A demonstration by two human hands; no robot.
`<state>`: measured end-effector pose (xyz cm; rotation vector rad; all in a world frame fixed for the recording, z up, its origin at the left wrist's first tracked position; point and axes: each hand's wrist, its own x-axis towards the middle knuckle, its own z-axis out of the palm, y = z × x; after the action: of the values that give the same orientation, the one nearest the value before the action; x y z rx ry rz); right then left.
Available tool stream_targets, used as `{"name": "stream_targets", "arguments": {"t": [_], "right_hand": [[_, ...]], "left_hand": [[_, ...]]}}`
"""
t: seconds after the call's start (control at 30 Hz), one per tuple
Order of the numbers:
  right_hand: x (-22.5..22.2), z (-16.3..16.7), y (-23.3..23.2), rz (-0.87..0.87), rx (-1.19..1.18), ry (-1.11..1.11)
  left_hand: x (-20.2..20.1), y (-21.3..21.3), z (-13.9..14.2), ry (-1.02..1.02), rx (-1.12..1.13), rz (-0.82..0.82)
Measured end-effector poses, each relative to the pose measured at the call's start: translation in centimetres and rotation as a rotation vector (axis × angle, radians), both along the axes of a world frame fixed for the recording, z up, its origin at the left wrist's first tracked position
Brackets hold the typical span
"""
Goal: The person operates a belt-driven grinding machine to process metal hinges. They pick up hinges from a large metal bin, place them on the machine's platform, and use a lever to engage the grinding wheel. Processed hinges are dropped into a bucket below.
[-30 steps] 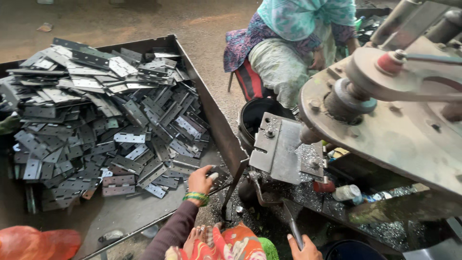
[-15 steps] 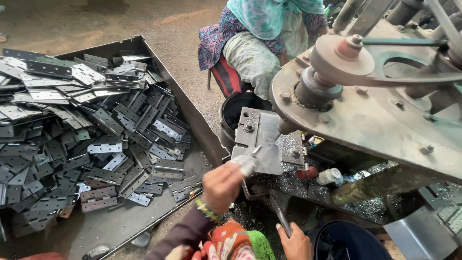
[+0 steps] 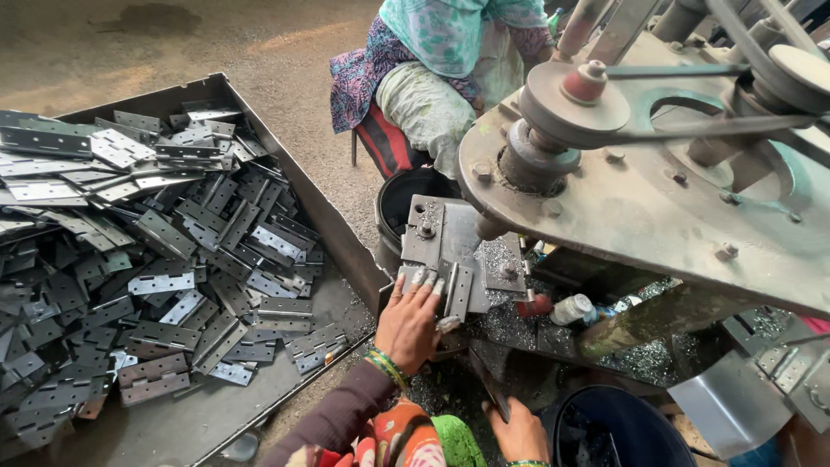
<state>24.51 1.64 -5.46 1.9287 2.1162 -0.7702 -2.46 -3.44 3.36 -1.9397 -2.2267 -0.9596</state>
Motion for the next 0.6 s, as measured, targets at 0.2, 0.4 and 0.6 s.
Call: {"name": "stream_targets", "arguments": {"t": [0.2, 0.4, 0.6], "right_hand": [[-2.5, 6.7, 1.4, 0.201, 0.037, -0.114], [-2.6, 5.1, 0.8, 0.061, 0.046, -0.176], [-0.1, -6.0, -0.8, -0.089, 0.117, 0.023]], "left_hand": [[2.3, 5.0, 0.5, 0.1, -0.303, 0.082], [1.0, 6.0, 0.5, -0.051, -0.397, 0.082], [-0.2, 5.1, 0.2, -0.059, -0.061, 0.056]]}}
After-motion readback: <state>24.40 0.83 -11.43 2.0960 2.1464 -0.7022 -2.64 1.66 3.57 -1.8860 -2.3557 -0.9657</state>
